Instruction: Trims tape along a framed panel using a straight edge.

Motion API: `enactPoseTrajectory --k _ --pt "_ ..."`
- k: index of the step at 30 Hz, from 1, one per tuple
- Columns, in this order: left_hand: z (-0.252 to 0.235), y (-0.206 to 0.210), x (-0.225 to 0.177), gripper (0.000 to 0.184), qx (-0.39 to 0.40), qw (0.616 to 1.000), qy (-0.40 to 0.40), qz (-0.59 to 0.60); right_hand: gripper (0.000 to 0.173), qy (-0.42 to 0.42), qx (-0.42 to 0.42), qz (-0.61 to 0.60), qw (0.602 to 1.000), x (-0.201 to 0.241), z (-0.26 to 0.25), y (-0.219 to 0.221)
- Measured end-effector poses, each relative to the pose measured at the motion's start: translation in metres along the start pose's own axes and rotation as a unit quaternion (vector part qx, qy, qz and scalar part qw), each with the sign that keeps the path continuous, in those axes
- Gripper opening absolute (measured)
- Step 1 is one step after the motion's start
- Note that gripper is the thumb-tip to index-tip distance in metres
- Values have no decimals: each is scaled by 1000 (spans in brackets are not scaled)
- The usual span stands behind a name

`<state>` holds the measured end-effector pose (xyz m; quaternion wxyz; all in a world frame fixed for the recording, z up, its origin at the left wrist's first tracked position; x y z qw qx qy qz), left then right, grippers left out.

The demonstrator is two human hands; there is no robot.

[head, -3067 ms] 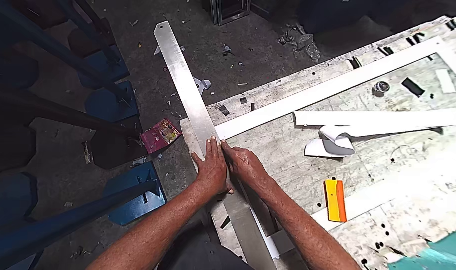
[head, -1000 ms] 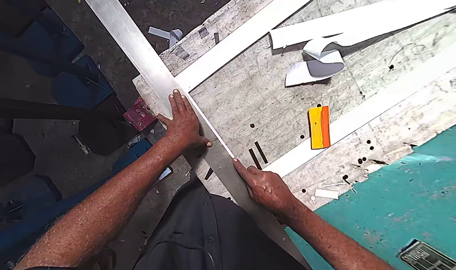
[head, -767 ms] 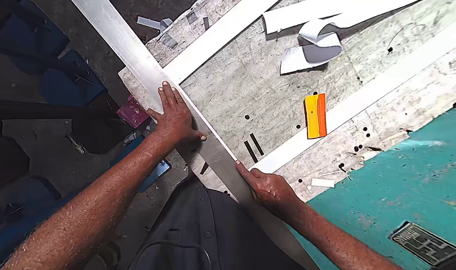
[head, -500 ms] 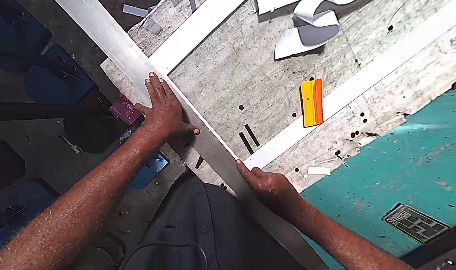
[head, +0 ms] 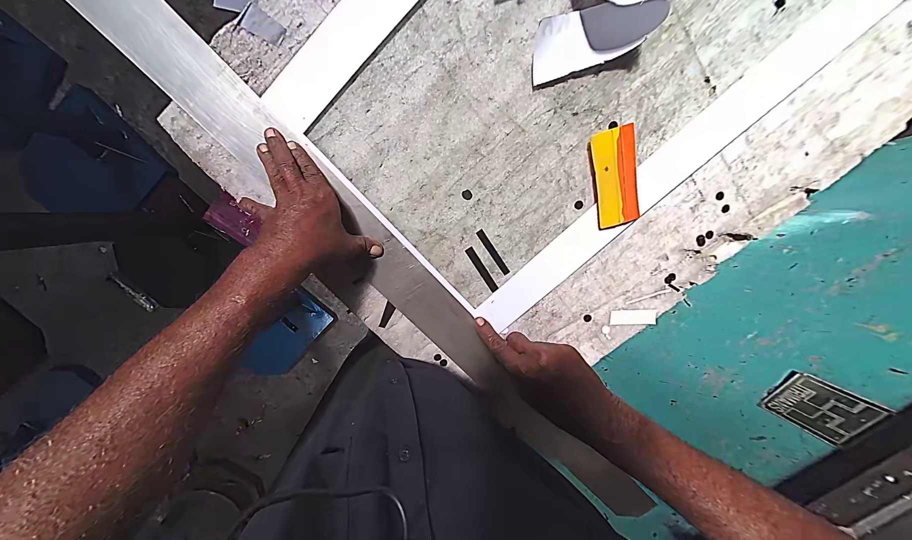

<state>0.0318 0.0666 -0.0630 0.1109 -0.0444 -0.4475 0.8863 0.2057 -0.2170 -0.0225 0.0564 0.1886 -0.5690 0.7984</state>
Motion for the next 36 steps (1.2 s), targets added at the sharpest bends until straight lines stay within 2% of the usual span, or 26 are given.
enactPoseTrajectory --k 9,11,13,16,18,21,22,25,27,30,33,36 --pt "-2 3 0 174 -2 1000 5 -5 53 4 5 8 1000 -2 6 1" --pt "2 3 0 172 -7 1000 13 -14 52 4 -30 -16 999 -5 8 -9" --pt "0 -1 2 170 -13 1000 18 2 48 11 -109 -55 992 -10 3 -38" --pt "3 1 4 167 23 1000 5 15 41 34 -186 -154 970 -9 0 -73" --pt "5 -1 3 166 28 999 4 20 43 89 -208 -256 940 -15 -1 -72" --pt "6 -1 4 166 23 999 11 20 63 185 -220 -457 841 -23 2 -62" --pt "6 -1 3 166 21 999 12 21 64 202 -225 -500 812 -24 5 -58" --pt "8 -3 2 166 18 1000 14 11 43 235 -252 -554 758 -28 18 -39" --pt "6 -9 6 167 -2 1000 19 4 37 258 -265 -541 755 -35 23 -28" --pt "12 -2 12 169 -42 998 52 -11 41 328 -265 -494 760 -38 51 -9" --pt "14 0 13 170 -107 988 110 -12 56 417 -252 -367 792 -38 90 2" --pt "14 -10 17 163 -145 976 160 -40 54 449 -275 -262 809 -29 111 15"
Point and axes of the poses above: each hand's wrist, its own z-axis away from the middle knuckle, its own y-axis out of the palm, x = y × z, the point moved 9 cm from there along -z, towards the middle knuckle
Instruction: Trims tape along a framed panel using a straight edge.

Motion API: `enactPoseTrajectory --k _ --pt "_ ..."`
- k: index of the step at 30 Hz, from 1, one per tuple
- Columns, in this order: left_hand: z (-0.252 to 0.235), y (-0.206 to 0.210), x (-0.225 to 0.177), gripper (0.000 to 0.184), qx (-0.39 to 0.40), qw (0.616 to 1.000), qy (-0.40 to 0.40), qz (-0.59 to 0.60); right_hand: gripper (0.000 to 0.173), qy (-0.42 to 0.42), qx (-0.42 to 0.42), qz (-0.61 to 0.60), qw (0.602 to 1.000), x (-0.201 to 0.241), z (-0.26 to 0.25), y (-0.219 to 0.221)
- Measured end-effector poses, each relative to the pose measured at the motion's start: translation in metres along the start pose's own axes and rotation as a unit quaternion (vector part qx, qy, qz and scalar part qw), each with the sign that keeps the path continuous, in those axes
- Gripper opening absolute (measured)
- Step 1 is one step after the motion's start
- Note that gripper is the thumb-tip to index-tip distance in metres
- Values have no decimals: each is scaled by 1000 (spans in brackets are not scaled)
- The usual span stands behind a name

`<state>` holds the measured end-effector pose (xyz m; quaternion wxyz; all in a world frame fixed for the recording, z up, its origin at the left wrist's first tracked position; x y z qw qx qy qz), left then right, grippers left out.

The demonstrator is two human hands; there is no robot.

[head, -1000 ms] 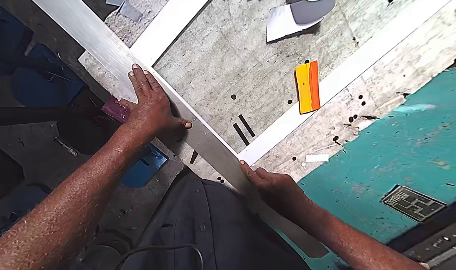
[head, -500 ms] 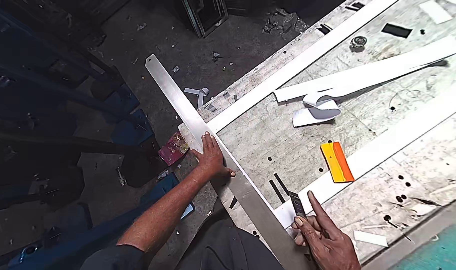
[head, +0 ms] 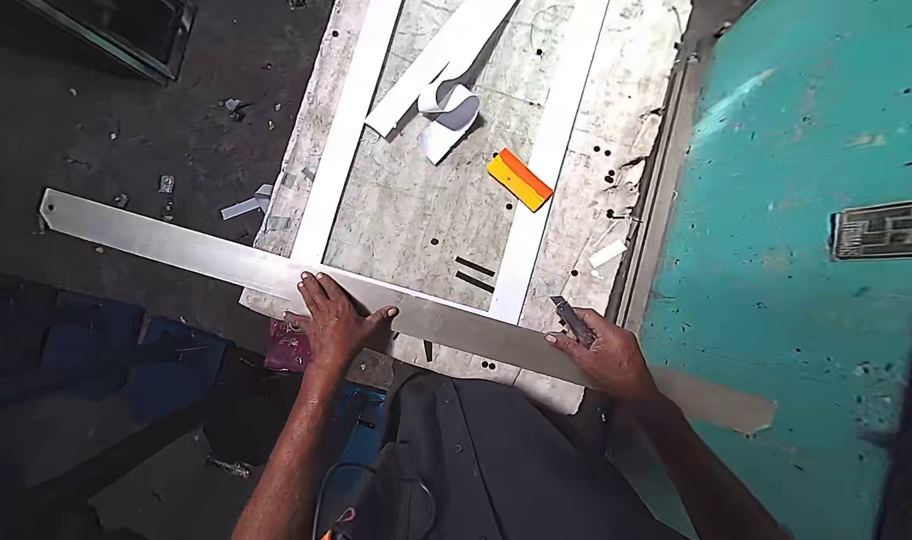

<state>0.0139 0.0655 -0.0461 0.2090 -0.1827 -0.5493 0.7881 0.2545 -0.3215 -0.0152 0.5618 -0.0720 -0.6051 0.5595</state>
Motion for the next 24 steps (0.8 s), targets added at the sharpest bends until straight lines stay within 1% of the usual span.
enactPoseTrajectory --k 2,5,8,10,12,13,15,17,19,22,24 --pt "1 -7 7 156 -15 999 46 -15 53 -13 -22 26 999 -5 16 8" --pt "-3 -14 22 144 -36 991 125 -21 64 19 -4 77 997 -9 31 21" --pt "-8 -23 32 122 -55 975 216 13 70 28 15 119 992 0 39 36" --pt "-10 -22 28 106 -58 952 296 49 71 20 14 121 992 14 42 44" --pt "-6 -18 13 94 -68 915 389 83 70 19 6 111 994 21 43 54" --pt "-1 -13 5 89 -66 898 425 94 68 18 -2 114 993 22 45 58" --pt "7 -1 -12 85 -56 871 475 110 66 24 -15 113 993 17 49 64" --pt "13 7 -25 86 -53 861 494 111 66 25 -24 107 994 14 51 64" --pt "16 11 -32 89 -54 858 498 112 64 17 -24 102 994 13 52 64" --pt "16 18 -33 94 -54 864 492 91 64 1 -5 94 996 13 49 67" --pt "14 22 -32 93 -63 868 488 73 67 -6 12 93 996 11 45 71"
Point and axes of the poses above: each hand's wrist, its own z-axis away from the middle knuckle, its own y-axis out of the palm, x = y × z, the point moved 9 cm from there along -z, towards the middle knuckle
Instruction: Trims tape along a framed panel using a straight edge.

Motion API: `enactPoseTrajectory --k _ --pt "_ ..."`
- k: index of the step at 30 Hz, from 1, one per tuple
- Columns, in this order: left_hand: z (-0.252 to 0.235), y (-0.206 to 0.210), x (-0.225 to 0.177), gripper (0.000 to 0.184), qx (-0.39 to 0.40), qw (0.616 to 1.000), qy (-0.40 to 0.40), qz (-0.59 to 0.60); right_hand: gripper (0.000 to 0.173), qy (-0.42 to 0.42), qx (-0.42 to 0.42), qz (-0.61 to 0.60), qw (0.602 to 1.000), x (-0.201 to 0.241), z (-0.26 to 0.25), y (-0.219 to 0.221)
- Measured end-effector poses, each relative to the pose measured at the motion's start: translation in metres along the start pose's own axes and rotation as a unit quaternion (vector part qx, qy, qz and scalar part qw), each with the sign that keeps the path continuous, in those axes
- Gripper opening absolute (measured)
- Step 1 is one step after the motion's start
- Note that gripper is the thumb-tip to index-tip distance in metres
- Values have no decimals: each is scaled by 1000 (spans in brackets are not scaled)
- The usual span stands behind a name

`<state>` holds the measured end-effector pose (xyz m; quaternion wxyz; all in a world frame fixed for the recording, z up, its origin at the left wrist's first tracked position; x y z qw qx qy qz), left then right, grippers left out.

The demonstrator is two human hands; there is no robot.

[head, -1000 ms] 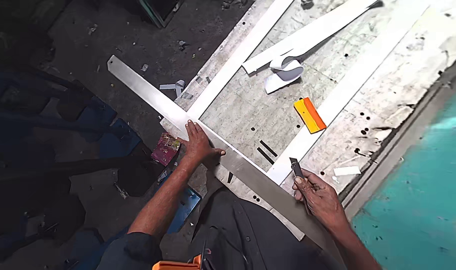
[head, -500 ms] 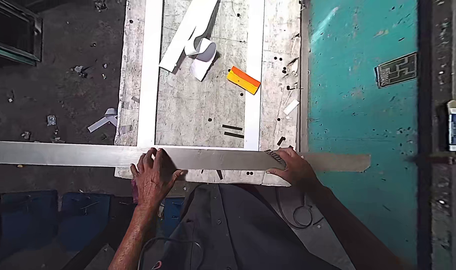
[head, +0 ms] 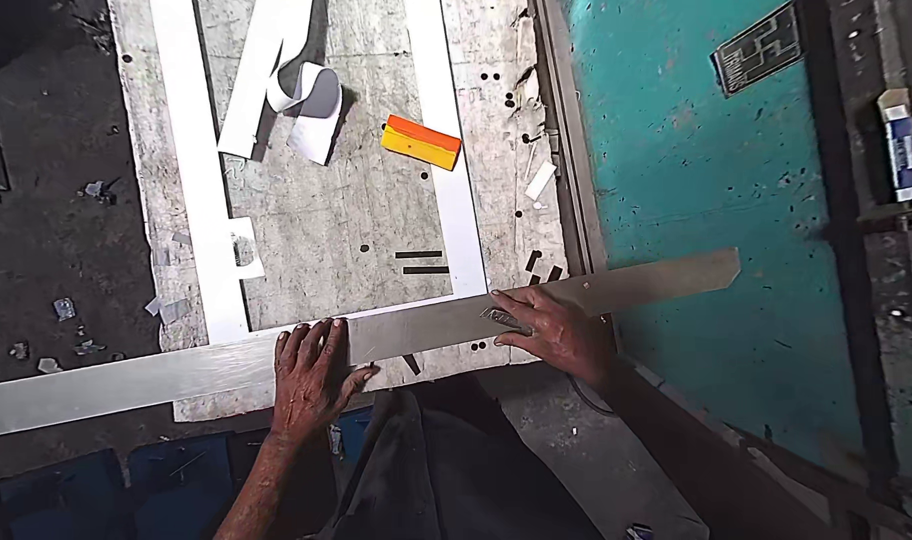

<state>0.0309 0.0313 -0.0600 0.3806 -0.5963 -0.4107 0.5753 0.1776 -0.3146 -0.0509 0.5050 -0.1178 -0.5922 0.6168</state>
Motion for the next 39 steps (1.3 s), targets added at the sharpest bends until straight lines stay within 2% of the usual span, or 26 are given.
enactPoseTrajectory --k 4,11,39 --pt "0 3 1 88 -17 1000 -2 -25 69 -5 9 4 1000 -5 -4 9" --pt "4 6 3 87 -58 997 -4 -52 68 -39 -48 40 997 -1 -2 9" --pt "9 -3 -3 90 -85 992 2 -95 63 -90 -79 15 993 5 12 16"
Point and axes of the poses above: each hand's wrist, its own z-axis away from the middle knuckle, its own y-axis out of the palm, x = y × z, the point moved 9 cm from there along -z, towards the middle knuckle
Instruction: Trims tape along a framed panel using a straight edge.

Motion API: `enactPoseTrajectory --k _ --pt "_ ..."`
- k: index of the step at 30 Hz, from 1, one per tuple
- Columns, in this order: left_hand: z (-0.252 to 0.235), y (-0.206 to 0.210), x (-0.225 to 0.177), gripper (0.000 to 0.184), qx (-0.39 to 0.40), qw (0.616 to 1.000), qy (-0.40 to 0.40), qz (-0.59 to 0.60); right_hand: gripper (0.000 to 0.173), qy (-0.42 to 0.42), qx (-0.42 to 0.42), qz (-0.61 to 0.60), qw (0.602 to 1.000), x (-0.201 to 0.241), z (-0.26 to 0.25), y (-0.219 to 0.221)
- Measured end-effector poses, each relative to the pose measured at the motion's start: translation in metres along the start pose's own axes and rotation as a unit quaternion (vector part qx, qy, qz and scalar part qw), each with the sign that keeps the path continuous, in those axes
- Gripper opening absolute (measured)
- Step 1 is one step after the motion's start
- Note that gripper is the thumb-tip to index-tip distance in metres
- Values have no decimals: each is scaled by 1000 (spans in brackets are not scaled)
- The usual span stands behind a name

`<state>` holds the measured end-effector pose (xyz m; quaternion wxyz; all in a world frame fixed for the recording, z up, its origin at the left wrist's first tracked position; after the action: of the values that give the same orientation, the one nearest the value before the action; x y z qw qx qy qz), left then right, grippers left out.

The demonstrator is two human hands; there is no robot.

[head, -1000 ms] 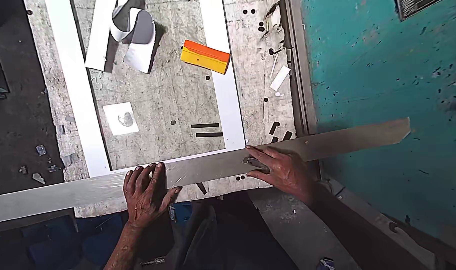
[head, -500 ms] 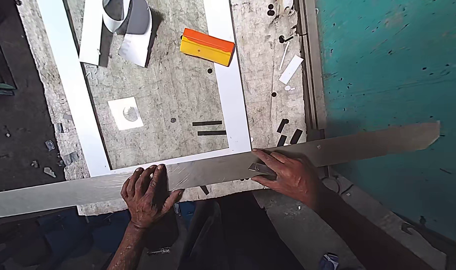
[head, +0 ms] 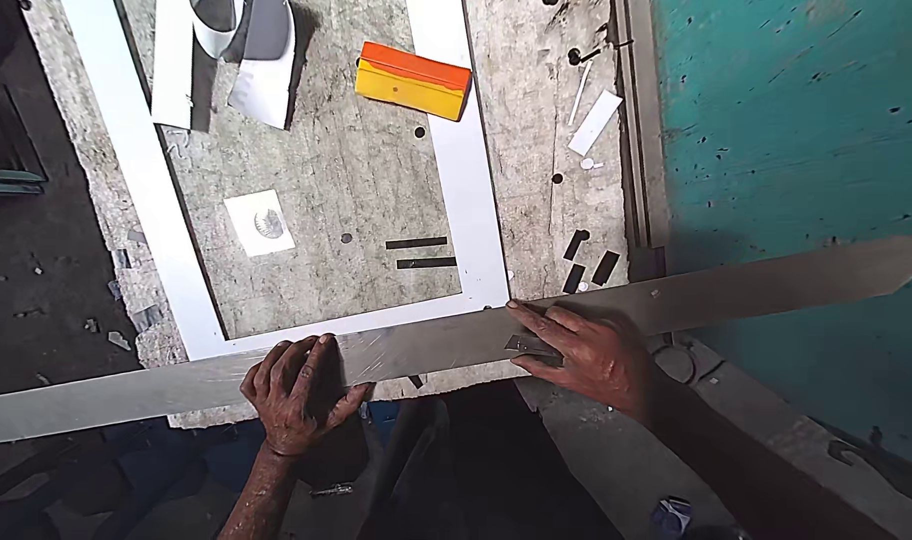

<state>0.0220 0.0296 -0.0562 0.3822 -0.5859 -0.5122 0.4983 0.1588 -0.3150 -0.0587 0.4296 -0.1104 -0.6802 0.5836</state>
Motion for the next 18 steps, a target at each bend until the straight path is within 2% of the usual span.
enactPoseTrajectory --k 18 --pt "2 3 0 89 4 1000 -9 12 67 -1 25 17 1000 2 -9 1"
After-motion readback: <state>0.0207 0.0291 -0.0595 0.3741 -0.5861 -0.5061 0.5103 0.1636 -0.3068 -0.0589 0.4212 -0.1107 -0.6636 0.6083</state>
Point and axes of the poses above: each hand's wrist, its own z-axis away from the middle knuckle, its own y-axis out of the palm, x = y × z, the point moved 9 cm from there along -z, towards the middle knuckle
